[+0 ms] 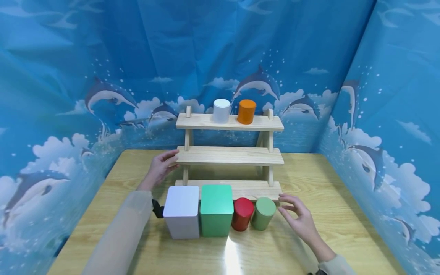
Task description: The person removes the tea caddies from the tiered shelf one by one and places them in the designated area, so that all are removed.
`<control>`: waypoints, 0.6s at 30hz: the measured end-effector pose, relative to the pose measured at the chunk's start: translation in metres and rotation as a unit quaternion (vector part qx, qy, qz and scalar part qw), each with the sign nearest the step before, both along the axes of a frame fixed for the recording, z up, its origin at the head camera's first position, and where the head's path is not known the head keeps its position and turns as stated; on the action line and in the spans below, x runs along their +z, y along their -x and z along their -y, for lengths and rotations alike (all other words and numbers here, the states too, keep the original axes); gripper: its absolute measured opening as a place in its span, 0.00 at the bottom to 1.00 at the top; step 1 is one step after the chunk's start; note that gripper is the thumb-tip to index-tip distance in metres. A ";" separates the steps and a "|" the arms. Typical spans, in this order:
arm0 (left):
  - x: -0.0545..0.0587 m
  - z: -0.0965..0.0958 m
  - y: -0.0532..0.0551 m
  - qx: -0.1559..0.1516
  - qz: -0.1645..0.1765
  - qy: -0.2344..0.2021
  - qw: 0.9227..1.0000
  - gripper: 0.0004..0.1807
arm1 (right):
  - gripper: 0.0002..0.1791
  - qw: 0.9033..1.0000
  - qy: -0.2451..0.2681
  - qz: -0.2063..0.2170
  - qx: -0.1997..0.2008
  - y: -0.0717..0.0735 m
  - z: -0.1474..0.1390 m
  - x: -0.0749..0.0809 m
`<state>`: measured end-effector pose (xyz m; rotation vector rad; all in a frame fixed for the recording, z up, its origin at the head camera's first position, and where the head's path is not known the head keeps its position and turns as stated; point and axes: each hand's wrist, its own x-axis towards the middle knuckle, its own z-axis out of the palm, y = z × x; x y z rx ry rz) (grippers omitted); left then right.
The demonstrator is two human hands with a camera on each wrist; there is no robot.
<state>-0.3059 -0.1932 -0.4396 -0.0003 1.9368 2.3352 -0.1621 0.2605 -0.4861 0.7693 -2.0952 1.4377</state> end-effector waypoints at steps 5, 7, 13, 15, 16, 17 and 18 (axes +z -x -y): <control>-0.003 0.001 0.002 0.002 -0.003 0.001 1.000 0.25 | 0.22 1.000 -0.001 -0.001 -0.002 0.006 0.000 0.004; -0.006 0.002 0.005 0.005 -0.005 0.001 1.000 0.25 | 0.22 1.000 -0.004 -0.002 -0.003 0.007 0.001 0.009; -0.020 0.004 0.013 0.015 -0.015 0.002 1.000 0.25 | 0.19 1.000 -0.021 0.014 -0.018 0.005 0.009 0.031; -0.022 0.004 0.014 0.017 -0.018 0.004 1.000 0.26 | 0.19 0.999 -0.029 0.022 -0.026 0.006 0.011 0.037; -0.023 0.004 0.014 0.019 -0.019 0.004 1.000 0.25 | 0.18 0.999 -0.033 0.024 -0.029 0.007 0.012 0.039; -0.023 0.004 0.014 0.019 -0.020 0.005 1.000 0.25 | 0.19 0.999 -0.037 0.024 -0.031 0.008 0.012 0.041; -0.023 0.004 0.014 0.021 -0.020 0.005 1.000 0.25 | 0.19 0.998 -0.040 0.021 -0.032 0.009 0.013 0.042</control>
